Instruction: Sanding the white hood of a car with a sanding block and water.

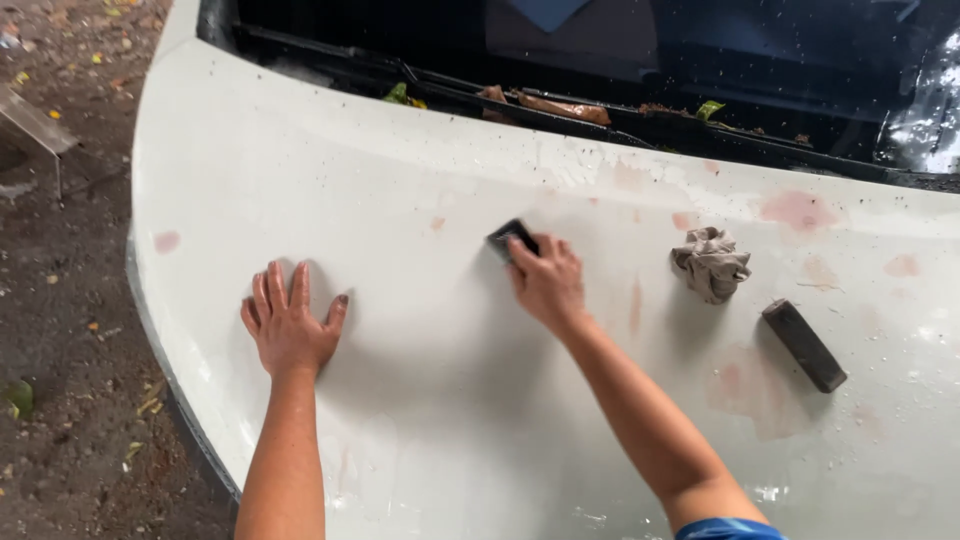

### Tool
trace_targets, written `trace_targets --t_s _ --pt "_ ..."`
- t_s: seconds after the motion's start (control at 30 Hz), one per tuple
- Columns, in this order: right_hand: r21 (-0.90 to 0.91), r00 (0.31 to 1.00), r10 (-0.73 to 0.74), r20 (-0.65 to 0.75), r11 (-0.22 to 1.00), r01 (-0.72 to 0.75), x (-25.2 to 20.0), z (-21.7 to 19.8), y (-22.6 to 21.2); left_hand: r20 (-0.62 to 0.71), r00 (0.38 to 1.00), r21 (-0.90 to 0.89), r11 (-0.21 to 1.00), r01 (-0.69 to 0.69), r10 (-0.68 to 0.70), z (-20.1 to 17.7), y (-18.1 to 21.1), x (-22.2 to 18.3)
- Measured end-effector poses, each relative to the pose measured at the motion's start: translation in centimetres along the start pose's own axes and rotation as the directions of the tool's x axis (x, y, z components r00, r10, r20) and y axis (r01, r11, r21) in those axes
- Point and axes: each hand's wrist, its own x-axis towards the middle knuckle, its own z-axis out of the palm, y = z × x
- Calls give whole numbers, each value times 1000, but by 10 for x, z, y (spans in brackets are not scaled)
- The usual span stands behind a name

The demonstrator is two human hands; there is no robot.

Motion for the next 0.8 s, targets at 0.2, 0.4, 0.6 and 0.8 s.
trace_targets --t_s 0.2,0.4,0.6,0.8 --pt "-289 997 74 3 955 -70 -4 12 13 24 1000 -9 1000 10 -10 1 -5 -7" --pt "-261 981 -184 -55 951 164 -18 3 -37 -15 1000 29 1000 -9 9 6 -7 -2" --pt "-287 992 -103 -69 955 79 -27 3 -52 11 1000 -9 1000 8 -8 4 -5 -5" --pt "-213 999 -32 -21 977 27 -3 0 -24 9 1000 -9 1000 13 -13 0 -7 -5"
